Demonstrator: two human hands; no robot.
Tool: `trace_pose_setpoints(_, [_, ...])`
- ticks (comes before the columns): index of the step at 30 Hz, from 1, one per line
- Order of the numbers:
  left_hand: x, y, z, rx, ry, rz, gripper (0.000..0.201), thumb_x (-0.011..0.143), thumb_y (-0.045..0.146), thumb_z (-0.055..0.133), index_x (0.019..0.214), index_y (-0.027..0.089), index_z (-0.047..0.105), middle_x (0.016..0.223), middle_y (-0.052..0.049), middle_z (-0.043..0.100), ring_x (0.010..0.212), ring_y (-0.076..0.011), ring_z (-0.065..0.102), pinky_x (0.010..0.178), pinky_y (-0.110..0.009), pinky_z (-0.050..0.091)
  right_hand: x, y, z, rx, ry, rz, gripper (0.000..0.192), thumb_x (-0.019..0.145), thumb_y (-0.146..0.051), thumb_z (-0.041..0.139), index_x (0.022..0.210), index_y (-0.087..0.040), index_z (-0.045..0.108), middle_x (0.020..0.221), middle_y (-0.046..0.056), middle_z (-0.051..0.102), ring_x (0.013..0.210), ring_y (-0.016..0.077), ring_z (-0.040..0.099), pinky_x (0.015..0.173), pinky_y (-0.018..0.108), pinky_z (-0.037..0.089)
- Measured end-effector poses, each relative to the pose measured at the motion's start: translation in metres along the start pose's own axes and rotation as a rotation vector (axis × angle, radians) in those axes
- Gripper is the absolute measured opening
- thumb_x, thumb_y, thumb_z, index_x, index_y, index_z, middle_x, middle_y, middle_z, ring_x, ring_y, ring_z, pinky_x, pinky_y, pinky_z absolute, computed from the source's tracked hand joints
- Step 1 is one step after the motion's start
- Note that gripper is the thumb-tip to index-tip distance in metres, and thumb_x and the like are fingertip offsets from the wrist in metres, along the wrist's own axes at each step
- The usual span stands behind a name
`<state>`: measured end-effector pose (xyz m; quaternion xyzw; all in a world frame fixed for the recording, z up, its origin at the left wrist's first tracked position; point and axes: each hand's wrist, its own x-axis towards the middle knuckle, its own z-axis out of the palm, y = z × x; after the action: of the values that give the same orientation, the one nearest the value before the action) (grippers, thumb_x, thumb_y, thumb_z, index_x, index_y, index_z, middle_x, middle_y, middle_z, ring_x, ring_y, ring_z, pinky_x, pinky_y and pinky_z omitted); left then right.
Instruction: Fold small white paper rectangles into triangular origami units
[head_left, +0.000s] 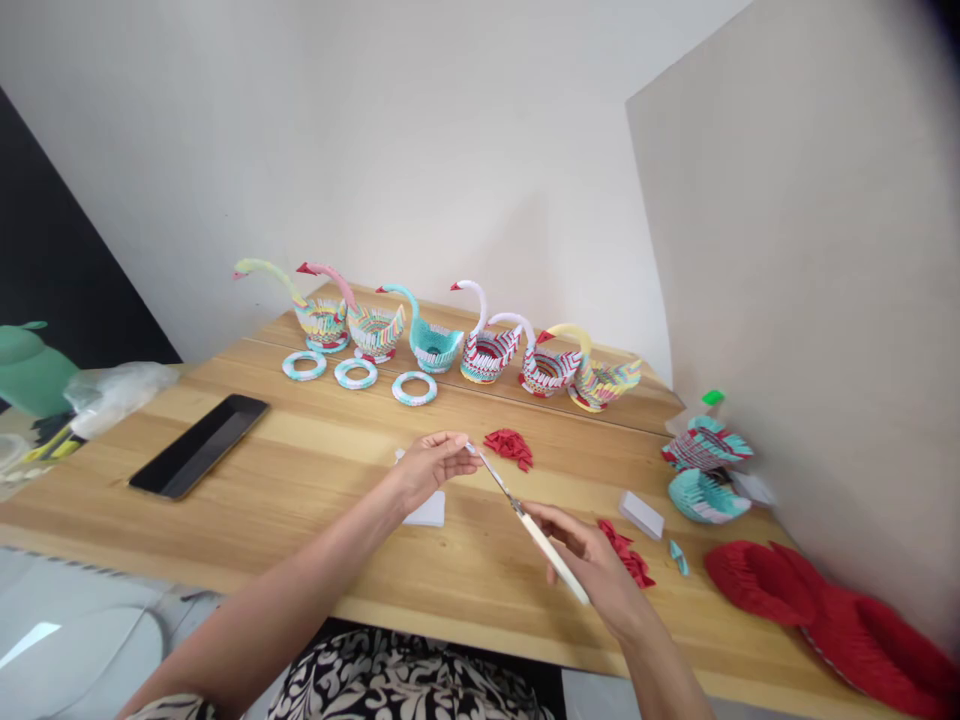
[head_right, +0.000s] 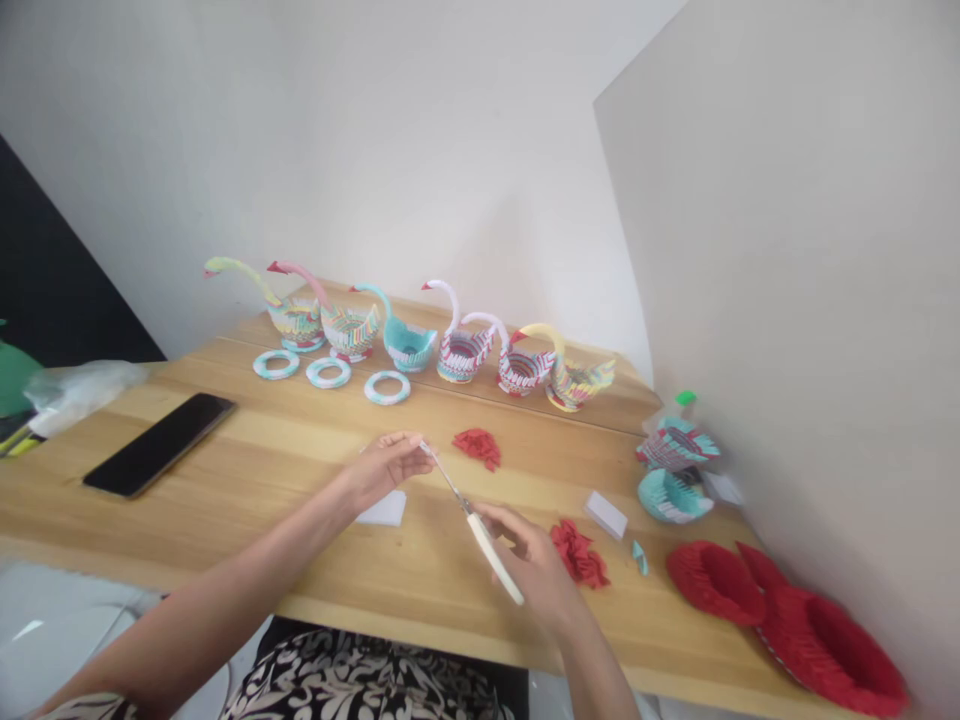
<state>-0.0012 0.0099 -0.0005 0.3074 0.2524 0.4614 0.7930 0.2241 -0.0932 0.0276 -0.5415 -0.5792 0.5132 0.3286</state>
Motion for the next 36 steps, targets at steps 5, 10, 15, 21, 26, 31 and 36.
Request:
trace_pose_setpoints(5, [-0.001,-0.001,0.0,-0.021,-0.002,-0.042,0.023,0.071,0.028,0.075,0.078,0.009,0.066,0.08,-0.01,0.073,0.071,-0.0166,0.068,0.074,-0.028,0.052,0.002,0.005,0.002,0.014,-0.022,0.003,0.042,0.081,-0.041,0.06,0.118,-0.022,0.062,0.105,0.008,0.061,0.071,0.0155,0.055,0.052,0.023,0.048])
trace_pose_setpoints(10, [-0.002,-0.002,0.001,-0.03,-0.021,-0.063,0.024,0.069,0.029,0.076,0.078,0.009,0.065,0.082,-0.011,0.073,0.074,-0.0169,0.068,0.075,-0.028,0.052,0.006,0.01,0.003,-0.016,-0.036,-0.007,0.041,0.084,-0.041,0.057,0.12,-0.023,0.061,0.105,0.008,0.06,0.072,0.0152,0.055,0.052,0.023,0.048])
trace_pose_setpoints(15, [-0.002,-0.001,0.001,-0.026,-0.035,-0.069,0.026,0.068,0.03,0.077,0.078,0.009,0.066,0.081,-0.011,0.073,0.073,-0.0165,0.068,0.073,-0.027,0.052,0.006,0.004,0.003,-0.1,0.009,-0.052,0.042,0.084,-0.044,0.055,0.117,-0.02,0.063,0.1,0.009,0.063,0.084,0.0204,0.058,0.057,0.025,0.05])
trace_pose_setpoints(21, [-0.001,0.001,0.0,0.029,-0.034,-0.035,0.025,0.068,0.031,0.077,0.076,0.009,0.067,0.08,-0.01,0.073,0.072,-0.0157,0.067,0.074,-0.027,0.051,0.002,-0.001,0.01,-0.383,0.121,-0.185,0.031,0.085,-0.03,0.052,0.113,-0.022,0.064,0.105,0.008,0.063,0.095,0.0204,0.058,0.076,0.028,0.049])
trace_pose_setpoints(26, [-0.001,0.002,-0.001,0.058,-0.023,-0.001,0.024,0.069,0.031,0.076,0.077,0.009,0.067,0.08,-0.009,0.072,0.072,-0.0152,0.067,0.074,-0.028,0.051,0.0,0.004,0.013,-0.496,0.177,-0.258,0.03,0.086,-0.027,0.051,0.113,-0.023,0.062,0.106,0.008,0.063,0.096,0.0196,0.059,0.079,0.027,0.048])
trace_pose_setpoints(31, [-0.001,0.001,-0.002,0.065,-0.048,-0.007,0.025,0.069,0.032,0.075,0.076,0.01,0.066,0.081,-0.009,0.072,0.073,-0.0157,0.067,0.076,-0.029,0.05,0.001,0.002,0.011,-0.426,0.142,-0.188,0.03,0.084,-0.028,0.052,0.112,-0.022,0.063,0.107,0.008,0.064,0.095,0.0197,0.06,0.07,0.024,0.051])
trace_pose_setpoints(36, [0.0,0.001,0.0,0.115,0.003,0.015,0.028,0.066,0.033,0.078,0.077,0.01,0.066,0.079,-0.009,0.072,0.072,-0.0163,0.066,0.075,-0.03,0.05,0.001,0.004,0.014,-0.517,0.198,-0.262,0.03,0.084,-0.026,0.052,0.112,-0.023,0.064,0.102,0.006,0.065,0.092,0.0188,0.061,0.077,0.026,0.05])
